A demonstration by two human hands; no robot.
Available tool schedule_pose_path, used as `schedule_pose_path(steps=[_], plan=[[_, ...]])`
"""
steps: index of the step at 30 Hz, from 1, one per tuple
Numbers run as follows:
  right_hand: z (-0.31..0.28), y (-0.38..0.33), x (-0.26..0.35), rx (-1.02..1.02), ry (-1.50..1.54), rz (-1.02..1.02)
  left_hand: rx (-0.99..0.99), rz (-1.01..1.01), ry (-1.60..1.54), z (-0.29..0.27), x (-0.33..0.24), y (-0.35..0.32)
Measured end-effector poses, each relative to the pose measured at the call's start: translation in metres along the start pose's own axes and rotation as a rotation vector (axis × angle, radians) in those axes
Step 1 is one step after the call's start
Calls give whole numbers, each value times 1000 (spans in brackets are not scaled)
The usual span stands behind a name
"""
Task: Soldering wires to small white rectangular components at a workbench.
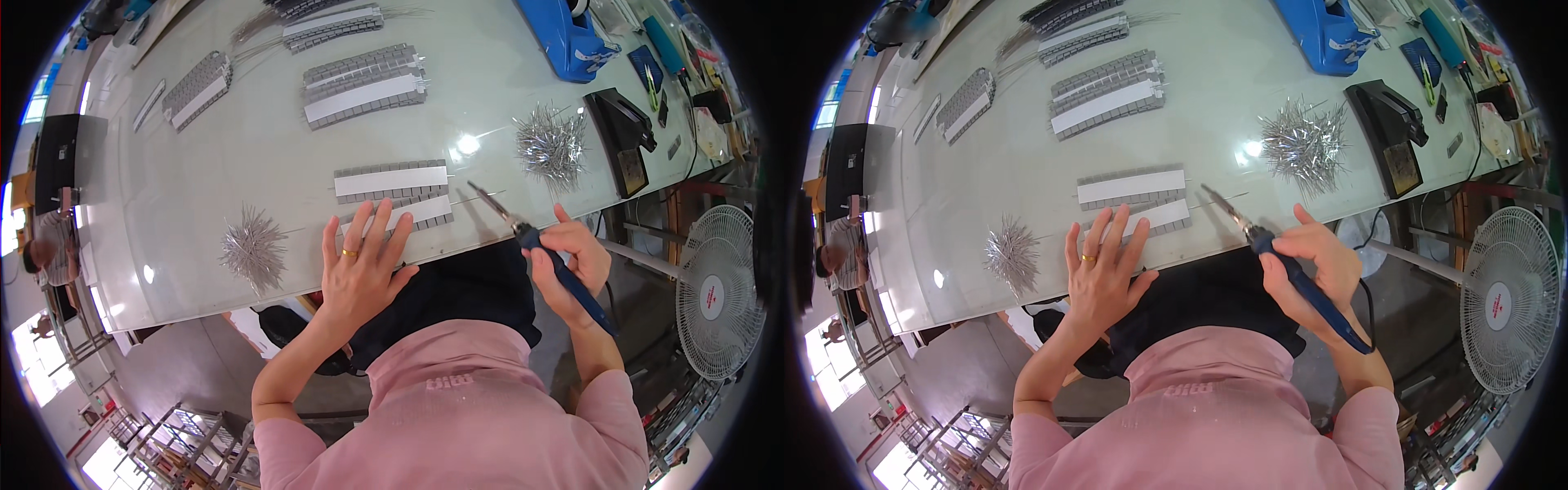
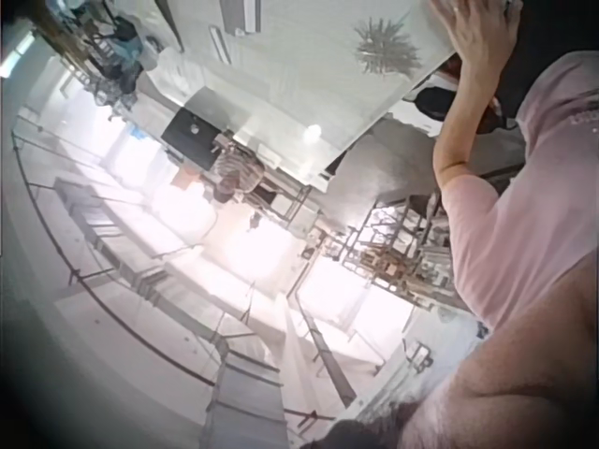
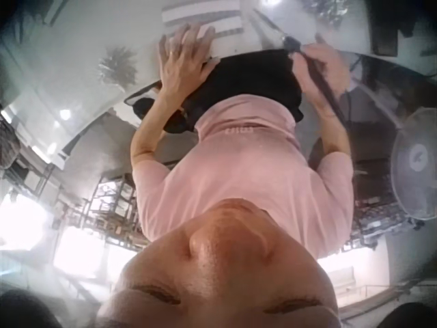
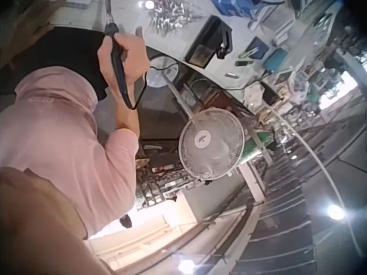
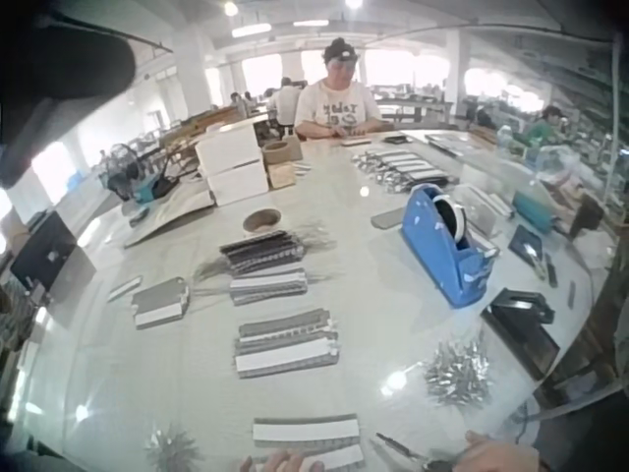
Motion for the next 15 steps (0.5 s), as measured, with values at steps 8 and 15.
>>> schedule_pose_path(steps=[8, 15], plan=[[8, 4, 5, 86, 60, 75, -4, 16, -3, -1, 0, 2], [9, 9, 8, 127, 50, 121, 9, 7, -22, 0, -1, 2]])
Point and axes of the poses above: each hand's wrist, its own y-axis towards the middle knuckle, its own z-axis out of the palm, x = y × z, the point moved 5 cm from there along y, towards the middle knuckle, and after that the axes turned 10 degrees about -z, right-handed, at the moved point
